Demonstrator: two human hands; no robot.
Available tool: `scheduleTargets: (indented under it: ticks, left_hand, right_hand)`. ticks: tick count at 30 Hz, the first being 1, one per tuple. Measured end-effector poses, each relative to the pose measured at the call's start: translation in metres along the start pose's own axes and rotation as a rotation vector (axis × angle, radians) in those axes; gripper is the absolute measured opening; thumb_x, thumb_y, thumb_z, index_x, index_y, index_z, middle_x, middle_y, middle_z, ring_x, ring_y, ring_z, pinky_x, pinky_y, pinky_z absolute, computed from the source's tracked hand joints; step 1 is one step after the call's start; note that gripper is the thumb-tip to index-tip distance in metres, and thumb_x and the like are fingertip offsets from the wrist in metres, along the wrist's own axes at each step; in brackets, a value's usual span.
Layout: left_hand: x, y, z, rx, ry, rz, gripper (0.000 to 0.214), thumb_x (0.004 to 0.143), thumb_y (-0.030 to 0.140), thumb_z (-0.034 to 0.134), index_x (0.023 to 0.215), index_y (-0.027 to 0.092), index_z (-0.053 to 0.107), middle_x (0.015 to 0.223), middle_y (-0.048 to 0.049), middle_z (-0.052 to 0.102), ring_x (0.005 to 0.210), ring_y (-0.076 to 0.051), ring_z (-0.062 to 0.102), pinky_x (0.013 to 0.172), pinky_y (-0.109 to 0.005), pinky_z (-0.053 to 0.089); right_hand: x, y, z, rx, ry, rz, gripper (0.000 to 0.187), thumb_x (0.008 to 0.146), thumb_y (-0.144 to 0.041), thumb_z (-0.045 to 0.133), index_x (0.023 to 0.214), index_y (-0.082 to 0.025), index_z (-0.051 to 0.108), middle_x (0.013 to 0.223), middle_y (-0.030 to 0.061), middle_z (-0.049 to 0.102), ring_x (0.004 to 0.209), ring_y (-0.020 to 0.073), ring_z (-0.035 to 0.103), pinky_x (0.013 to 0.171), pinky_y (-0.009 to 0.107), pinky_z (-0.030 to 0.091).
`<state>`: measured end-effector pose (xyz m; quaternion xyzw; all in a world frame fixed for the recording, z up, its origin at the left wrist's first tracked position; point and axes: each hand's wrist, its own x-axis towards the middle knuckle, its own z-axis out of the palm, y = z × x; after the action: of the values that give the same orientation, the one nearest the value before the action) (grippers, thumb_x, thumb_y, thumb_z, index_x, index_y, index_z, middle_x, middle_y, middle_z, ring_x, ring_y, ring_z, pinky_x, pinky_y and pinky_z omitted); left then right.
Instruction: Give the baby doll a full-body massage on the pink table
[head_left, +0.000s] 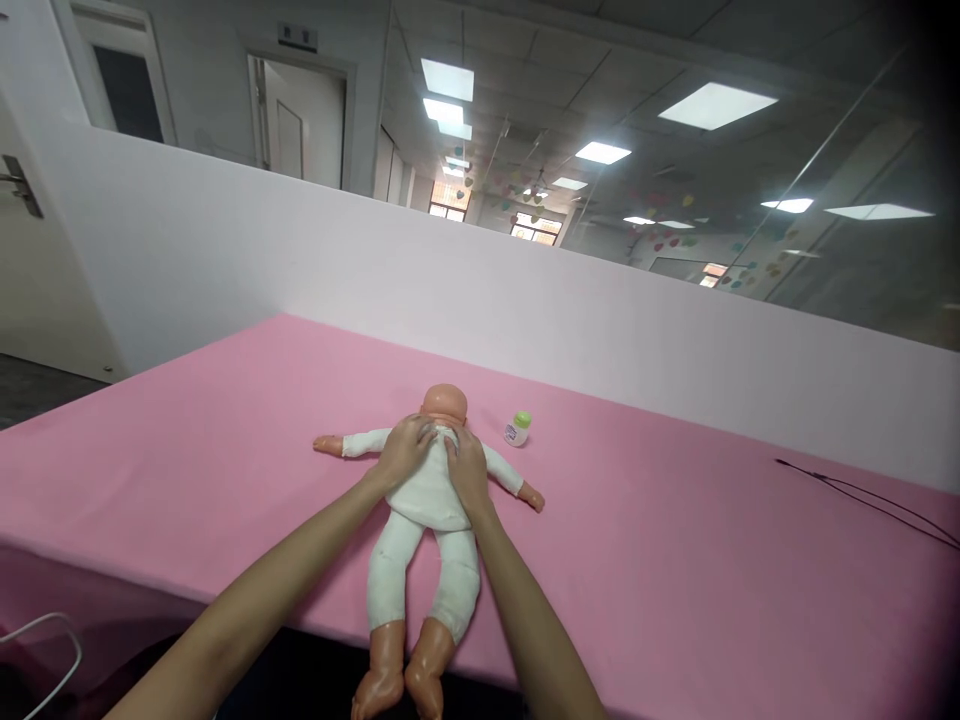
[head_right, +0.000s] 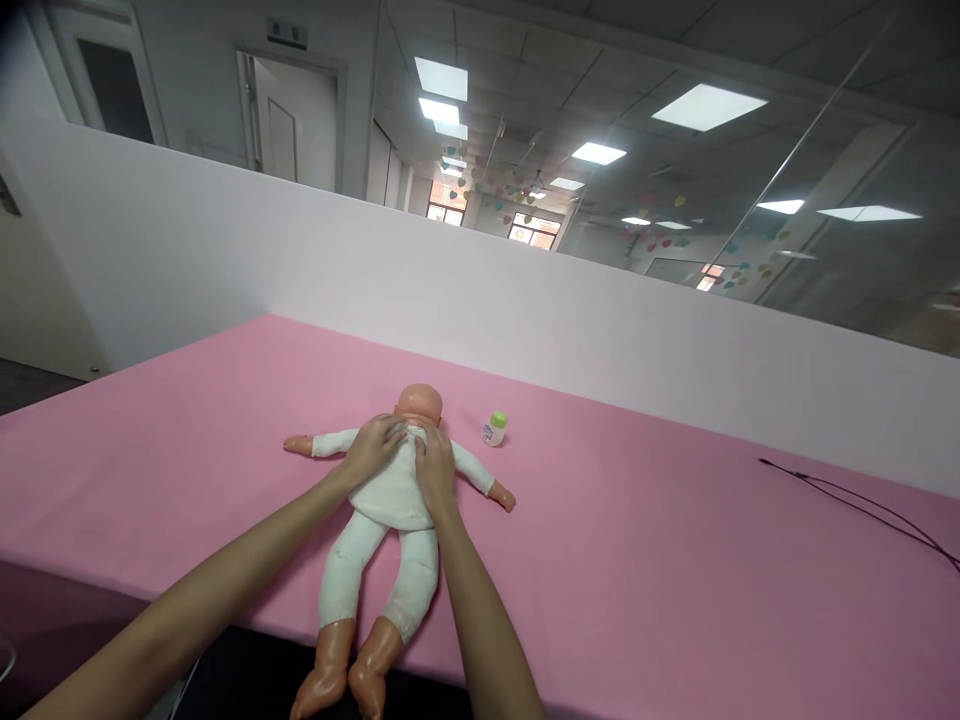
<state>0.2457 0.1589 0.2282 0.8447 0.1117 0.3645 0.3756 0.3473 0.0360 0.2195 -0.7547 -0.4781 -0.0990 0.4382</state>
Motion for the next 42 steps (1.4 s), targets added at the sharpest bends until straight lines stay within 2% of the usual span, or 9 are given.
scheduleTargets:
  ticks: [2, 7, 13, 17, 21, 25, 33, 37, 42]
  left_hand:
    - [-0.002, -0.006, 0.008, 0.173, -0.037, -0.037, 0.018, 0.095, 0.018, 0.054, 0.102, 0.018, 0.071, 0.110, -0.0102, 0.072, 0.106, -0.025, 0.065, 0.096, -0.039, 0.049]
    - [-0.001, -0.011, 0.017, 0.416, -0.112, -0.147, 0.010, 0.094, 0.017, 0.058, 0.094, 0.019, 0.068, 0.104, -0.0099, 0.071, 0.099, -0.025, 0.065, 0.084, -0.035, 0.047]
    - [0.004, -0.012, 0.026, 0.638, -0.150, -0.241, 0.023, 0.095, 0.016, 0.051, 0.082, 0.017, 0.070, 0.089, -0.0121, 0.072, 0.083, -0.025, 0.066, 0.072, -0.036, 0.042]
    - [-0.001, -0.005, 0.018, 0.620, -0.181, -0.117, 0.026, 0.098, 0.016, 0.049, 0.085, 0.014, 0.072, 0.095, -0.0137, 0.071, 0.087, -0.025, 0.065, 0.077, -0.036, 0.044]
    - [-0.011, 0.009, 0.001, 0.567, -0.199, 0.021, 0.025, 0.100, 0.018, 0.049, 0.098, 0.015, 0.073, 0.110, -0.0131, 0.068, 0.102, -0.026, 0.062, 0.086, -0.035, 0.045]
    - [-0.017, 0.018, -0.004, 0.547, -0.296, -0.006, 0.022, 0.100, 0.018, 0.051, 0.096, 0.017, 0.073, 0.107, -0.0115, 0.067, 0.099, -0.025, 0.062, 0.082, -0.035, 0.046]
    - [-0.010, 0.013, 0.017, 0.607, -0.349, -0.106, 0.025, 0.096, 0.011, 0.051, 0.083, 0.014, 0.071, 0.087, -0.0132, 0.069, 0.091, -0.029, 0.065, 0.081, -0.039, 0.044]
    - [-0.010, 0.018, 0.015, 0.623, -0.359, -0.101, 0.026, 0.096, 0.011, 0.049, 0.081, 0.016, 0.070, 0.089, -0.0131, 0.070, 0.090, -0.028, 0.064, 0.080, -0.038, 0.044]
    - [-0.021, 0.029, -0.003, 0.557, -0.328, -0.045, 0.023, 0.097, 0.014, 0.050, 0.084, 0.016, 0.068, 0.104, -0.0123, 0.069, 0.102, -0.027, 0.061, 0.085, -0.036, 0.045]
  right_hand:
    - [-0.002, 0.001, 0.004, -0.130, -0.015, 0.059, 0.034, 0.101, -0.023, 0.040, 0.119, -0.017, 0.068, 0.121, 0.0110, 0.071, 0.115, 0.0266, 0.062, 0.104, 0.043, 0.046]
    - [-0.002, 0.004, 0.011, -0.416, -0.087, 0.194, 0.024, 0.101, -0.019, 0.045, 0.103, -0.016, 0.069, 0.107, 0.0136, 0.071, 0.103, 0.0287, 0.063, 0.089, 0.039, 0.047]
    - [-0.001, 0.004, 0.013, -0.503, -0.120, 0.227, 0.025, 0.101, -0.016, 0.048, 0.089, -0.018, 0.070, 0.098, 0.0112, 0.073, 0.094, 0.0263, 0.064, 0.079, 0.035, 0.043]
    - [-0.005, 0.002, 0.006, -0.464, -0.114, 0.195, 0.025, 0.103, -0.019, 0.048, 0.094, -0.017, 0.072, 0.100, 0.0109, 0.073, 0.096, 0.0259, 0.064, 0.081, 0.034, 0.044]
    - [-0.016, 0.001, -0.004, -0.411, -0.097, 0.046, 0.025, 0.104, -0.022, 0.047, 0.112, -0.016, 0.070, 0.114, 0.0122, 0.071, 0.105, 0.0265, 0.062, 0.091, 0.037, 0.047]
    - [-0.024, 0.000, -0.007, -0.364, -0.146, -0.072, 0.028, 0.102, -0.016, 0.047, 0.118, -0.018, 0.069, 0.123, 0.0116, 0.067, 0.114, 0.0256, 0.060, 0.097, 0.036, 0.047]
    - [-0.014, 0.003, 0.005, -0.557, -0.340, 0.056, 0.030, 0.102, -0.015, 0.046, 0.093, -0.020, 0.075, 0.101, 0.0105, 0.072, 0.096, 0.0245, 0.063, 0.079, 0.032, 0.043]
    - [-0.014, 0.001, 0.005, -0.593, -0.324, 0.059, 0.031, 0.103, -0.016, 0.044, 0.095, -0.019, 0.074, 0.102, 0.0105, 0.073, 0.095, 0.0241, 0.064, 0.076, 0.031, 0.042]
    - [-0.023, -0.015, -0.013, -0.509, -0.282, 0.021, 0.031, 0.105, -0.019, 0.043, 0.100, -0.018, 0.074, 0.103, 0.0110, 0.072, 0.098, 0.0256, 0.064, 0.078, 0.033, 0.045]
